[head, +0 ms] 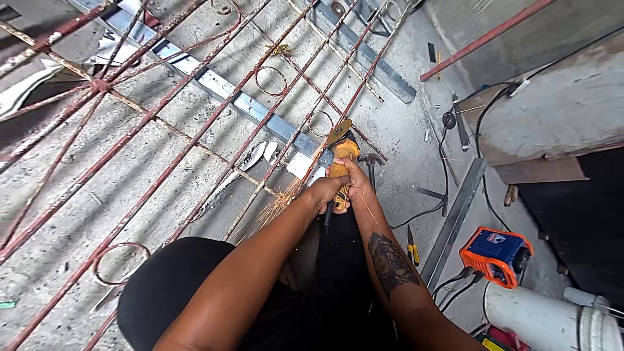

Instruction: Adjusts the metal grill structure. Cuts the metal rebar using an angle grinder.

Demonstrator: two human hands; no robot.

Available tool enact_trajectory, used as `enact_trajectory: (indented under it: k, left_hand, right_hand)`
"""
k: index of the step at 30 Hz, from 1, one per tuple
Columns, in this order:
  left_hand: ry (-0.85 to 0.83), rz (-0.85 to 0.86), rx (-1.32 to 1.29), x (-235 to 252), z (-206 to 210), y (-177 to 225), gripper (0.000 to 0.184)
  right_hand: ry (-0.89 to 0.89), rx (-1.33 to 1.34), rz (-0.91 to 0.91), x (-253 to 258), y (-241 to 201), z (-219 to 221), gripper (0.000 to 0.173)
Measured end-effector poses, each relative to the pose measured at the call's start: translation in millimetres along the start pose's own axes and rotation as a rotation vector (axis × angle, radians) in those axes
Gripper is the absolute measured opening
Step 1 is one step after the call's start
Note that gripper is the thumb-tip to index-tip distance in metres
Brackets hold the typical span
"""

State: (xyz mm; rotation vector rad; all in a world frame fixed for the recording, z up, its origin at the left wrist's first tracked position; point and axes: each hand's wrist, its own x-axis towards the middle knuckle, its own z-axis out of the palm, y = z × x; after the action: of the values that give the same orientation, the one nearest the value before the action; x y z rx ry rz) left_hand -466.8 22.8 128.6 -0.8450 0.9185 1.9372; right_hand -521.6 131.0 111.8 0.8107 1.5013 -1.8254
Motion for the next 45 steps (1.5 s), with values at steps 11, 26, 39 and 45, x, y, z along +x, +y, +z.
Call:
enact_trajectory:
  k: [11,26,39,45]
  left_hand:
    - [0.046,0.043,0.093,-15.2,16.2,2.5,0.035]
    - [0.077,0.098,0.165,-3.2,22.1,9.9,0.038]
    - [0.110,0.116,0.091,0.9,12.2,10.9,0.038]
    - [0.115,0.111,0.094,0.1,14.5,12.9,0.036]
  right_hand:
    - [-0.050,0.110,-0.060,-13.1,-2.3,-6.5,0.026]
    - [-0.070,0.143,-0.079,-4.8,-11.2,-12.4,0.030]
    - [-0.136,0.091,-0.044,5.8,-13.7,1.0,0.028]
    - [-0.111,0.105,-0.046,7.0,-15.5,-0.1,0.028]
